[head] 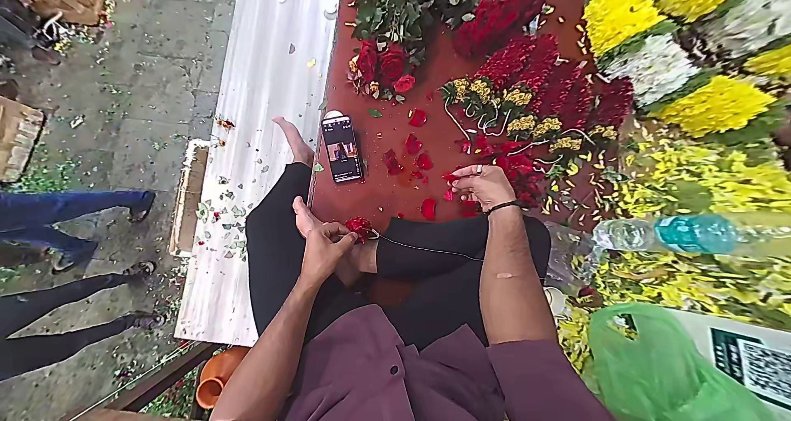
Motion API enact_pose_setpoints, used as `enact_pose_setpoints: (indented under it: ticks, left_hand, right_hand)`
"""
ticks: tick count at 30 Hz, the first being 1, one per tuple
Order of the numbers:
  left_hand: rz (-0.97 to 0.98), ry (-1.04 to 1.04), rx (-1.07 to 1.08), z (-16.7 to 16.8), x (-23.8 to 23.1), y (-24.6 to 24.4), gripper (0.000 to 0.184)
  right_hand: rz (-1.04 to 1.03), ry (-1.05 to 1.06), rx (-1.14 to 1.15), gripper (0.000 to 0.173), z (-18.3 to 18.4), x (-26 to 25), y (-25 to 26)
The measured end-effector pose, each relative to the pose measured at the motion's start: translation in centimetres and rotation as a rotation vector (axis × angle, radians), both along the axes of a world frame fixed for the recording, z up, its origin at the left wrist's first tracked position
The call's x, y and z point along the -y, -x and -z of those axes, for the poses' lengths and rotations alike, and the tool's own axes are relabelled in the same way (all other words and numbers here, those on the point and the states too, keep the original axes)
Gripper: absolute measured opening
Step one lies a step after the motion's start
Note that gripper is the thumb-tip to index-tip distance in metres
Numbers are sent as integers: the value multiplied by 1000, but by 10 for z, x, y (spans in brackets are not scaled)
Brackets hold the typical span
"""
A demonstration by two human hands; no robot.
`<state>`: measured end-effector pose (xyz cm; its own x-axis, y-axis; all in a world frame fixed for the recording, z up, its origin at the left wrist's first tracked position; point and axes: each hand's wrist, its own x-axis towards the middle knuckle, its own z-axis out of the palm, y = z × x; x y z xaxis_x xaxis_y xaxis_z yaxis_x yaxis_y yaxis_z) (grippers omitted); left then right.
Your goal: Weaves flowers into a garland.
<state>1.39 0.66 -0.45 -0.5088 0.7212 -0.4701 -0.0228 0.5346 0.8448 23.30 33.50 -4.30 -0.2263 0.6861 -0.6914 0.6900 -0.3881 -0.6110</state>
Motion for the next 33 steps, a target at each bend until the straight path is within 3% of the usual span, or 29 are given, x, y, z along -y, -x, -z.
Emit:
enact_pose_setpoints:
  ticks: [14, 18, 25, 28, 31, 33]
  left_hand:
    - [-6, 36, -7, -1, 0, -1, 10]
    - [-4, 25, -11, -2, 0, -1, 10]
    - [10, 15, -2, 1, -1, -1, 11]
    - [21, 26, -15, 3, 0, 0, 12]
    - [23, 28, -5, 2, -2, 1, 13]
    - [11, 25, -2, 1, -1, 0, 13]
  right_hand:
    - [83, -227, 5, 23, -3, -1, 0]
    - [38, -280, 109, 25, -2, -4, -1]
    - [-187, -431, 352, 22, -2, -10, -6]
    - [-527, -392, 319, 19, 0, 23, 17]
    - [-902, -231, 350, 27, 28, 52, 33]
    - [-918, -165, 514, 22, 40, 49, 31]
